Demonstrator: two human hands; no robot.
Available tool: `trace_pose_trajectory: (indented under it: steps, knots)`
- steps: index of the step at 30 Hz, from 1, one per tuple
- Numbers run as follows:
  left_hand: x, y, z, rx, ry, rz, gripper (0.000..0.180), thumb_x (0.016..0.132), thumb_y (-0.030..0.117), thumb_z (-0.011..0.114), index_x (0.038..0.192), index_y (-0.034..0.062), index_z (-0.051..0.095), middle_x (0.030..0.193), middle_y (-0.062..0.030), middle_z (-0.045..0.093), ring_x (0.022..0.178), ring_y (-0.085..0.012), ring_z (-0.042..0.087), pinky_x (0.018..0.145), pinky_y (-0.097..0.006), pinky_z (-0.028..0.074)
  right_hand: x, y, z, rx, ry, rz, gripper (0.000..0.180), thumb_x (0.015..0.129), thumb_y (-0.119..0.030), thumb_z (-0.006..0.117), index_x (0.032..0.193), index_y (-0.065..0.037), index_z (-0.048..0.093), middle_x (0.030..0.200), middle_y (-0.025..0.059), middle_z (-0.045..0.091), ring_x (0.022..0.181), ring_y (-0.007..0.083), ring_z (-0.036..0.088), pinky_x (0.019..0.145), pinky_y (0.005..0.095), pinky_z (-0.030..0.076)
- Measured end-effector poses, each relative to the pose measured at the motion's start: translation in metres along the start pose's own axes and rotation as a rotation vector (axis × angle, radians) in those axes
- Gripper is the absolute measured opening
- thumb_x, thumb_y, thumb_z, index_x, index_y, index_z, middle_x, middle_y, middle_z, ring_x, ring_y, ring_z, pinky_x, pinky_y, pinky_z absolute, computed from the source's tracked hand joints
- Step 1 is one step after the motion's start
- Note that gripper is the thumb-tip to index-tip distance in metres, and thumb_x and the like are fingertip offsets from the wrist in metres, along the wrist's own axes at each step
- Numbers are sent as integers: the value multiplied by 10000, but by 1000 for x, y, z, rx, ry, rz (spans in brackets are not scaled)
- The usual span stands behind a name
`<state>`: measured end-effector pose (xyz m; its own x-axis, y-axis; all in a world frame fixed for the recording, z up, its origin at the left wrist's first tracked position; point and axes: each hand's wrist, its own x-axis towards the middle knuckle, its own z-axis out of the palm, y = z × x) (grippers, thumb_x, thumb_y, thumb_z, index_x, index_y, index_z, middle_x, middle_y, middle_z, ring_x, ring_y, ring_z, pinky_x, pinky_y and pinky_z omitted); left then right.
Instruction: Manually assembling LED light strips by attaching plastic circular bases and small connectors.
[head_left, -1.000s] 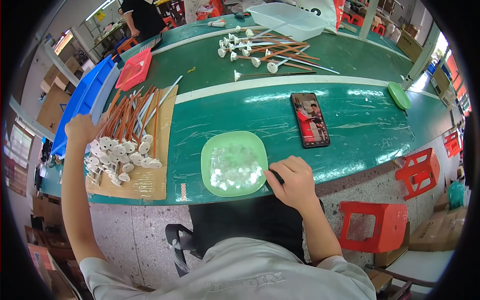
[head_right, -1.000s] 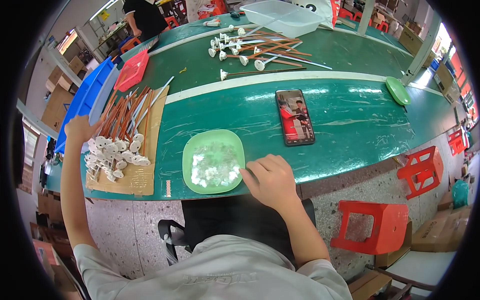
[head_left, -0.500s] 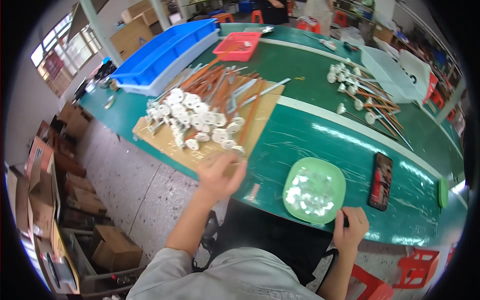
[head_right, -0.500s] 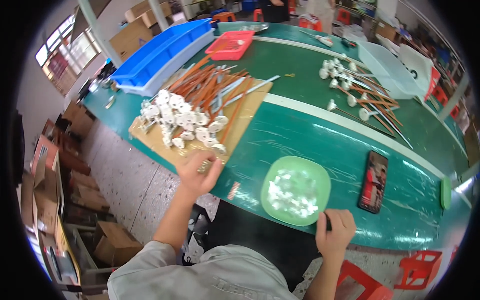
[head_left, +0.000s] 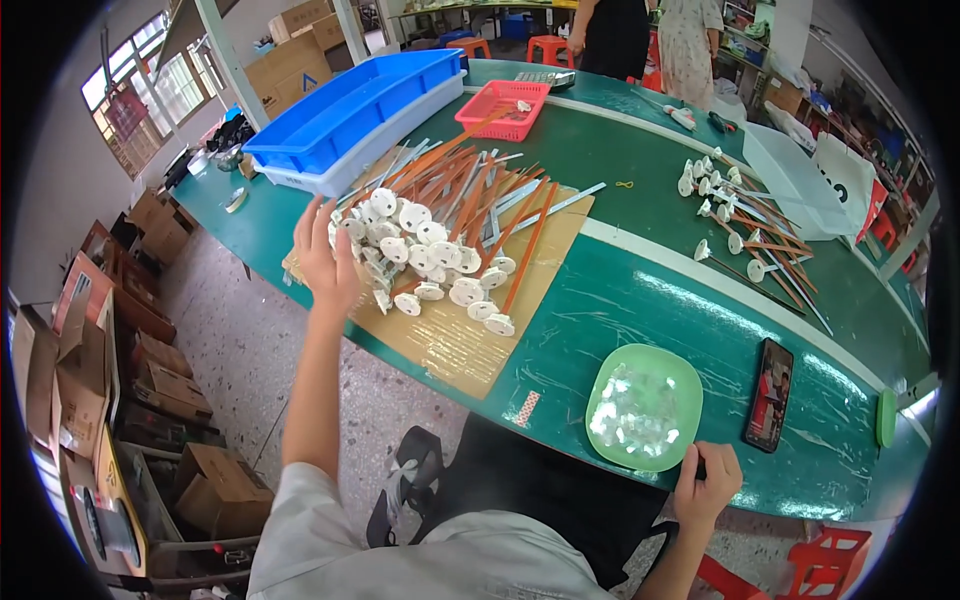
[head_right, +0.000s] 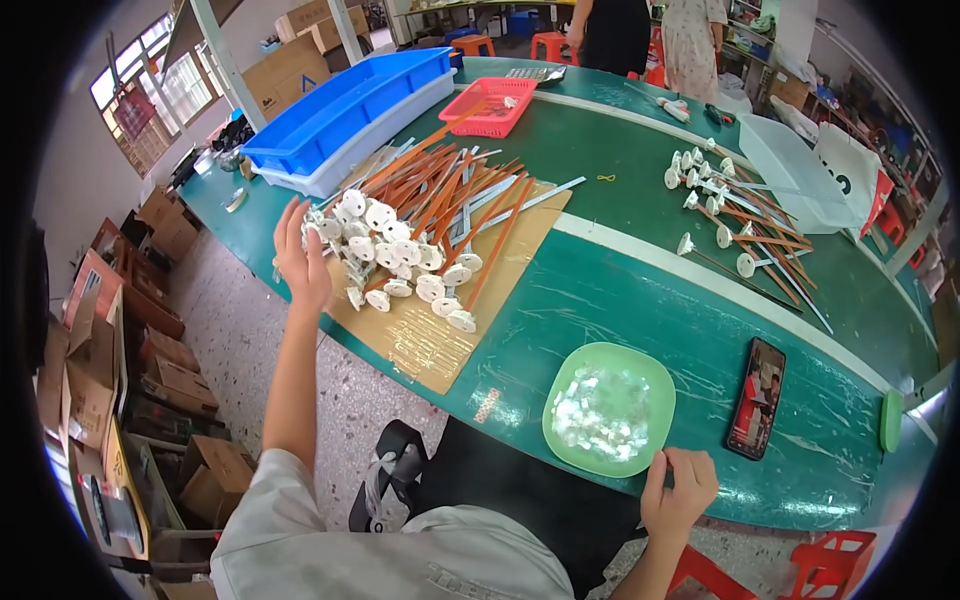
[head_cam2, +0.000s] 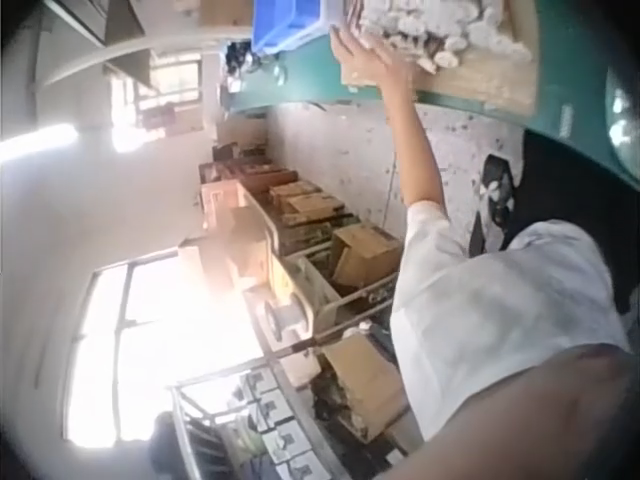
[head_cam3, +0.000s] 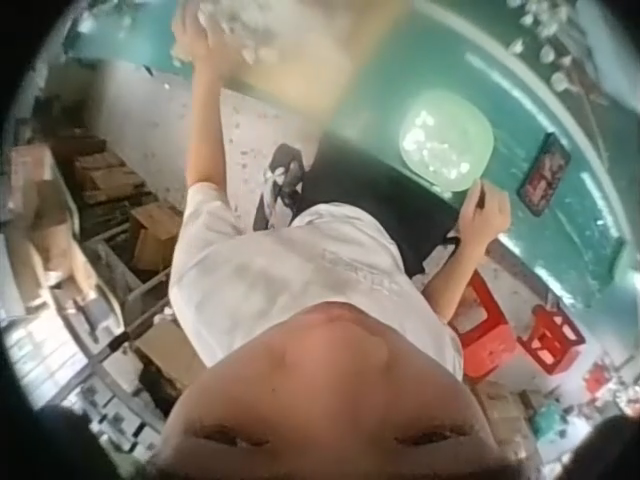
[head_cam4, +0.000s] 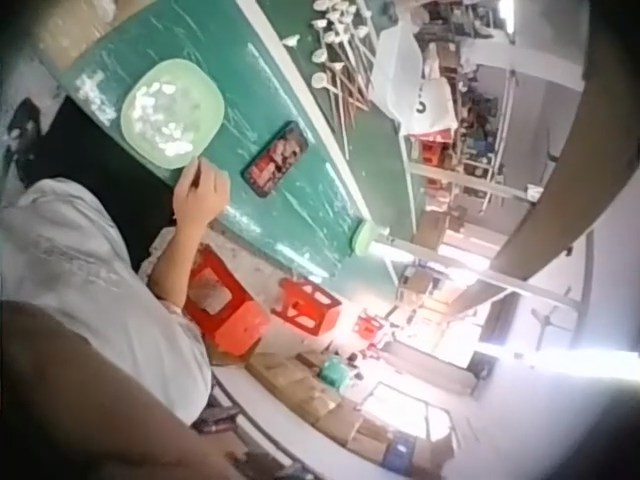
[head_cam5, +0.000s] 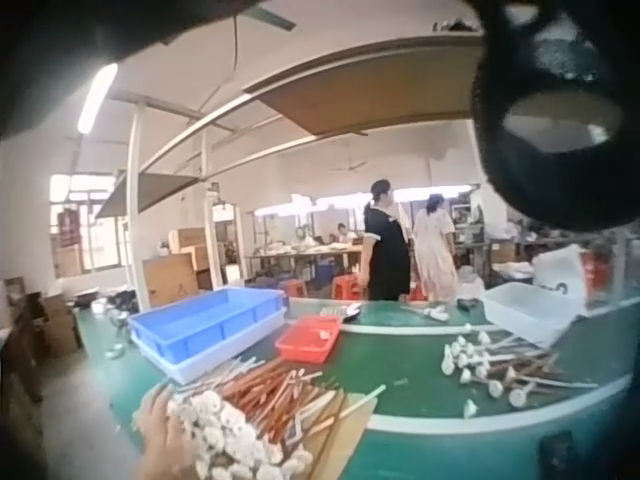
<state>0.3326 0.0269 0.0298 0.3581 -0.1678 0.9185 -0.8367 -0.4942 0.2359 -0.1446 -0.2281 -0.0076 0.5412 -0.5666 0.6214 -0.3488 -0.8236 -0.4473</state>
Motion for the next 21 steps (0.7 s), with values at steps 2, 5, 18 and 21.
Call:
trace_pose_trajectory:
  steps: [2, 5, 18, 21]
  knots:
    - [17, -18, 8, 195, -52, 125, 363, 1021, 195, 454, 1282, -9, 604, 1381, -197, 557, 1252, -334, 532, 1034, -405, 433, -1, 0, -1, -5, -3, 7, 44, 794, -1, 669, 800, 3, 627, 744, 111, 617, 666, 292, 553, 595, 384, 409]
    - [43, -52, 26, -118, -309, -33, 463, 1059, 358, 385, 1208, 14, 658, 1308, -188, 620, 1170, -339, 601, 1013, -399, 446, -2, 0, -1, 8, 11, -6, 49, 791, -10, 675, 799, -1, 628, 744, 107, 618, 668, 292, 553, 599, 386, 410]
    - [82, 36, 32, 18, -438, 109, 509, 930, 488, 570, 1123, 38, 710, 1274, -253, 619, 1235, -407, 553, 1042, -454, 425, 1, -1, 0, -19, 31, -53, 33, 812, 8, 661, 800, 18, 632, 718, 123, 595, 629, 277, 546, 569, 364, 410]
    - [70, 90, 24, 49, -643, 347, 540, 868, 521, 636, 1162, 74, 709, 1335, -232, 591, 1291, -397, 516, 1089, -471, 384, -1, 1, 0, -25, 22, -19, 41, 795, -5, 674, 797, 5, 634, 730, 114, 609, 649, 287, 550, 587, 380, 411]
